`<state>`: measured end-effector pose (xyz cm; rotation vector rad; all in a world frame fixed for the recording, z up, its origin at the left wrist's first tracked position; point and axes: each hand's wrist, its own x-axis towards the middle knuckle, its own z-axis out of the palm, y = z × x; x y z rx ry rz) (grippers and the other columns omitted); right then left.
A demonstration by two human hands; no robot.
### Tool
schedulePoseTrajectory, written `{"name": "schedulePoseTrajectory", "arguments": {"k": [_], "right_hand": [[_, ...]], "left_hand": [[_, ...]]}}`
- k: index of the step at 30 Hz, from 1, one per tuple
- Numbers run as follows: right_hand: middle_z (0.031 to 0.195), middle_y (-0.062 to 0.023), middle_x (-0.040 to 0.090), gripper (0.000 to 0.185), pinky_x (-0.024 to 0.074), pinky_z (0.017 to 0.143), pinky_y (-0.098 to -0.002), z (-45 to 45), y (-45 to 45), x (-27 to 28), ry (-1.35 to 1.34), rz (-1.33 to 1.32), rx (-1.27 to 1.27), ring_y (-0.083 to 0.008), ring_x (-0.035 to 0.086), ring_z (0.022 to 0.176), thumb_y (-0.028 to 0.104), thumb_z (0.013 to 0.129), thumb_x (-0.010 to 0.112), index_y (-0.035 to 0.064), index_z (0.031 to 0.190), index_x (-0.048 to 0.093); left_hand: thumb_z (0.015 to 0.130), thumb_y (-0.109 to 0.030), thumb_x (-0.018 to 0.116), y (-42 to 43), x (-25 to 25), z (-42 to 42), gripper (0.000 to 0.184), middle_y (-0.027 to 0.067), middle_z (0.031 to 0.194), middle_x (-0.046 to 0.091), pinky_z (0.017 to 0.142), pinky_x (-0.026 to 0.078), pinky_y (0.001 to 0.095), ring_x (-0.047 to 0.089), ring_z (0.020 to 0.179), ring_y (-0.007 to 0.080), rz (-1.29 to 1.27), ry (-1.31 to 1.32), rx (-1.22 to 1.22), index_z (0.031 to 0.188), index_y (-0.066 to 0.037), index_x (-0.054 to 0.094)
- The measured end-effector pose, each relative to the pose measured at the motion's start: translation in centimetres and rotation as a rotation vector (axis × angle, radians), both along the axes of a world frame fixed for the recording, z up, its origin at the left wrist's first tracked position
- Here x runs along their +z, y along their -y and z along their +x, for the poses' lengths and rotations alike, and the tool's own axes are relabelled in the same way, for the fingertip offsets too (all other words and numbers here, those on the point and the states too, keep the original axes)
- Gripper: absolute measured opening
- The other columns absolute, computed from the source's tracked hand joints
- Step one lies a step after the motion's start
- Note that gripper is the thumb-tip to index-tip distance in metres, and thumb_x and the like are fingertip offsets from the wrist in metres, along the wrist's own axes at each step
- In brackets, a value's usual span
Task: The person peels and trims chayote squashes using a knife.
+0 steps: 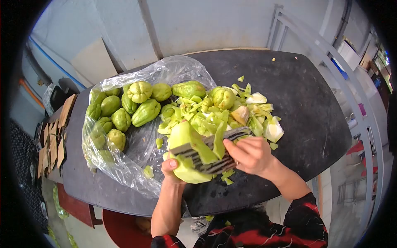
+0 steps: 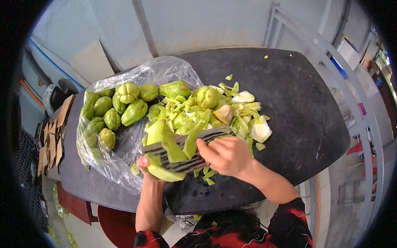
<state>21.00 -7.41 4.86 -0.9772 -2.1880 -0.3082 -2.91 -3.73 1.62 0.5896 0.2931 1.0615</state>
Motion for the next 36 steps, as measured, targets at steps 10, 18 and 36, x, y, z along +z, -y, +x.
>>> {"name": "schedulePoseTrajectory", "arguments": {"k": [10,18,36], "right_hand": [[0.072,-0.0064,0.068,0.032,0.0543,0.055,-0.0354,1.4,-2.5,-2.3,-0.111,-0.105,-0.202,-0.0235,0.070,0.064,0.003,0.071,0.070,0.0031,0.103,0.070],[0.072,-0.0070,0.068,0.030,0.0530,0.053,-0.0356,0.6,-1.5,-1.5,-0.184,-0.091,-0.173,-0.0243,0.069,0.063,0.002,0.072,0.070,0.0016,0.102,0.069],[0.060,0.0017,0.048,0.027,0.0376,0.044,-0.0251,-3.0,1.0,-0.8,0.118,0.265,0.062,-0.0112,0.049,0.051,0.005,0.082,0.066,-0.0041,0.107,0.067]], "left_hand": [[0.061,-0.043,0.075,-0.6,-0.8,0.2,0.099,0.0223,0.130,0.057,0.095,0.055,0.0517,0.062,0.114,0.0427,0.097,0.044,-0.153,0.146,-0.005,0.040],[0.074,-0.066,0.063,-0.6,-0.6,0.2,0.088,0.0146,0.137,0.057,0.095,0.051,0.0572,0.061,0.113,0.0402,-0.056,-0.007,0.151,0.144,-0.014,0.049],[0.081,-0.064,0.061,-0.2,-0.3,1.4,0.080,0.0219,0.132,0.059,0.104,0.047,0.0560,0.056,0.121,0.0452,-0.165,0.167,0.183,0.139,-0.011,0.052]]}}
